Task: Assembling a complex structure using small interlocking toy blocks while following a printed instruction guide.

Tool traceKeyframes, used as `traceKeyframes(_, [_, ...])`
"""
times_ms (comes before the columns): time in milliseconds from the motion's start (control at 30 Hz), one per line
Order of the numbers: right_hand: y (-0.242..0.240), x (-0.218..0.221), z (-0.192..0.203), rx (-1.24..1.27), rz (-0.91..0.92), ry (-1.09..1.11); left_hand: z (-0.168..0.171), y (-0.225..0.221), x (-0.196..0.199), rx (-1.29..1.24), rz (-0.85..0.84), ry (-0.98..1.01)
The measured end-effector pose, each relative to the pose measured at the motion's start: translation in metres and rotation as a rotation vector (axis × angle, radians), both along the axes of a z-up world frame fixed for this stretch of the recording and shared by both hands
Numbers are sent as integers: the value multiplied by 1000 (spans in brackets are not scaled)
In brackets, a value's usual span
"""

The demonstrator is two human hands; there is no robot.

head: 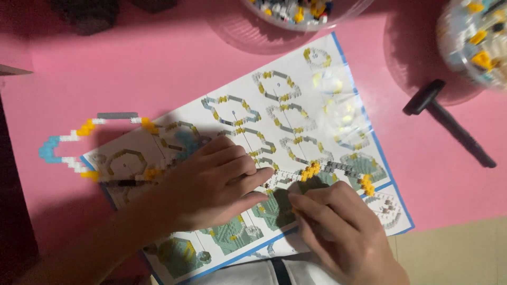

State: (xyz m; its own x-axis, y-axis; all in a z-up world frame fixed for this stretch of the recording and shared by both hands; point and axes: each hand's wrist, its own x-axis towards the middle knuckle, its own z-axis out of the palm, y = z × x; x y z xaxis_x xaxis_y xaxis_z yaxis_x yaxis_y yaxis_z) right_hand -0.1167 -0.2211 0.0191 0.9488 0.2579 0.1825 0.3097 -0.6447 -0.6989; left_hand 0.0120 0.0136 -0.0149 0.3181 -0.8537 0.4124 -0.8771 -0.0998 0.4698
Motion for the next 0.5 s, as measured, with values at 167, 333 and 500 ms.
traceKeyframes(167, [24, 4, -11, -139, -85, -167, 1, 0, -1, 1, -14, 82])
traceKeyframes(333, [19, 9, -13, -159, -114, -179, 6, -4, -1, 11, 30, 83])
traceKeyframes(500, [16, 10, -14, -188, -145, -139, 6, -8, 1, 16, 66, 47])
